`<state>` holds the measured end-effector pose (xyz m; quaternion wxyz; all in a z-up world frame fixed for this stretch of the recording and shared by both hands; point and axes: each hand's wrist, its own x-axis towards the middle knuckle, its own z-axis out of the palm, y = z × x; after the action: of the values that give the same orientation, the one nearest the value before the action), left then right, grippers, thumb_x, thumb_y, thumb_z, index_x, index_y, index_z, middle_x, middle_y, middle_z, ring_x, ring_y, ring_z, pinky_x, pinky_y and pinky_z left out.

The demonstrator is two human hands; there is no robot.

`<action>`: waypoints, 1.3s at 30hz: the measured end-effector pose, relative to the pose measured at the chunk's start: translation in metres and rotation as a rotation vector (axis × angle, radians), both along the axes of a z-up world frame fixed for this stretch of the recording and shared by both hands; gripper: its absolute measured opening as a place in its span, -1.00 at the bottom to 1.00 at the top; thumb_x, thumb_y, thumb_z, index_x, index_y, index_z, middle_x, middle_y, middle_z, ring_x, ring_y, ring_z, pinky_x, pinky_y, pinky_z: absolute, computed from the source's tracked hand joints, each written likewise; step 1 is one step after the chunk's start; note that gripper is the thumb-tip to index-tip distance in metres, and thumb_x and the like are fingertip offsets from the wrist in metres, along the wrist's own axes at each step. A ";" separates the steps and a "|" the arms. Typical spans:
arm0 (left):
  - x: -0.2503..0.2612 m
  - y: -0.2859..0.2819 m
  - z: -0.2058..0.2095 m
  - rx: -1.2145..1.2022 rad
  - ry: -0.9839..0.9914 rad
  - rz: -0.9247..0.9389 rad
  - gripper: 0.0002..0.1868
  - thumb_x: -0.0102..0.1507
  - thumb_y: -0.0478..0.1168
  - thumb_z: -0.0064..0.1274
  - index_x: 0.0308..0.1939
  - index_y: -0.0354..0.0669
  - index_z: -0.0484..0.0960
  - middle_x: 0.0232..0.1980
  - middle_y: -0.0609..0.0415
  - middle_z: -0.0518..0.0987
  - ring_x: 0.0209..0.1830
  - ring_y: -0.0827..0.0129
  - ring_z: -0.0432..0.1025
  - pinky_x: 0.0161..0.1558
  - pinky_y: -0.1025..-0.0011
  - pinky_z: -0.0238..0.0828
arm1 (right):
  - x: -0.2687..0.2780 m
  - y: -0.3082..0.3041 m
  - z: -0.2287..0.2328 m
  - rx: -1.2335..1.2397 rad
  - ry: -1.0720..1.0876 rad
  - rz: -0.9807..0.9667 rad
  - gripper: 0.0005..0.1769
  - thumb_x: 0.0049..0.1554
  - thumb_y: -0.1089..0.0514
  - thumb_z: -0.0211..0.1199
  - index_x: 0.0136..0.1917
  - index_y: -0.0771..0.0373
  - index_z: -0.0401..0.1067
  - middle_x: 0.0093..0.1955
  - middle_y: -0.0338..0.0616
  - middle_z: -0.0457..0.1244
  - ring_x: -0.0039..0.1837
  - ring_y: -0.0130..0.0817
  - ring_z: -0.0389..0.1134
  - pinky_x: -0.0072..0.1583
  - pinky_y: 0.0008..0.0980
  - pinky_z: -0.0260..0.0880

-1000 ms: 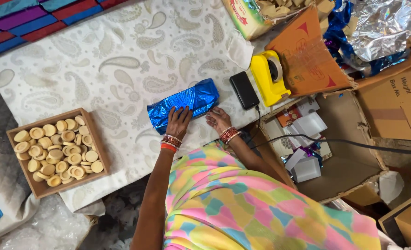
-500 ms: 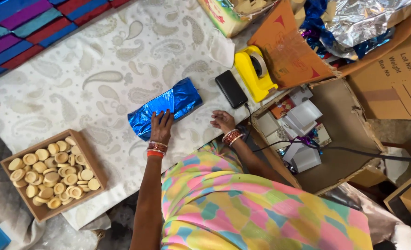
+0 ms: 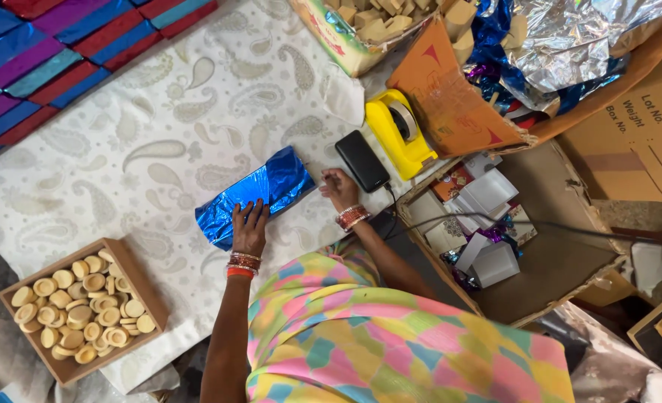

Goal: Wrapping a small product box in decorative blue and silver foil.

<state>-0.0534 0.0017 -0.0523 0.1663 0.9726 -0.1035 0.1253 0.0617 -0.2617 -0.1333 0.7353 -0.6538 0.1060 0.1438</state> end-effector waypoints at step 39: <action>-0.003 -0.005 -0.005 -0.083 -0.090 0.039 -0.57 0.17 -0.50 -0.01 0.11 -0.22 0.66 0.29 -0.06 0.56 0.30 0.00 0.38 0.47 -0.16 0.12 | 0.084 -0.241 0.099 -0.926 -0.002 0.059 -0.73 0.21 0.24 0.05 -0.04 0.19 0.60 0.00 -0.01 0.43 0.07 -0.18 0.44 0.21 -0.24 0.38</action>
<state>-0.0566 -0.0030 -0.0569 0.1993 0.9601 -0.0865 0.1762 0.1462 -0.5024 -0.0339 0.3615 -0.9163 0.1396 0.1016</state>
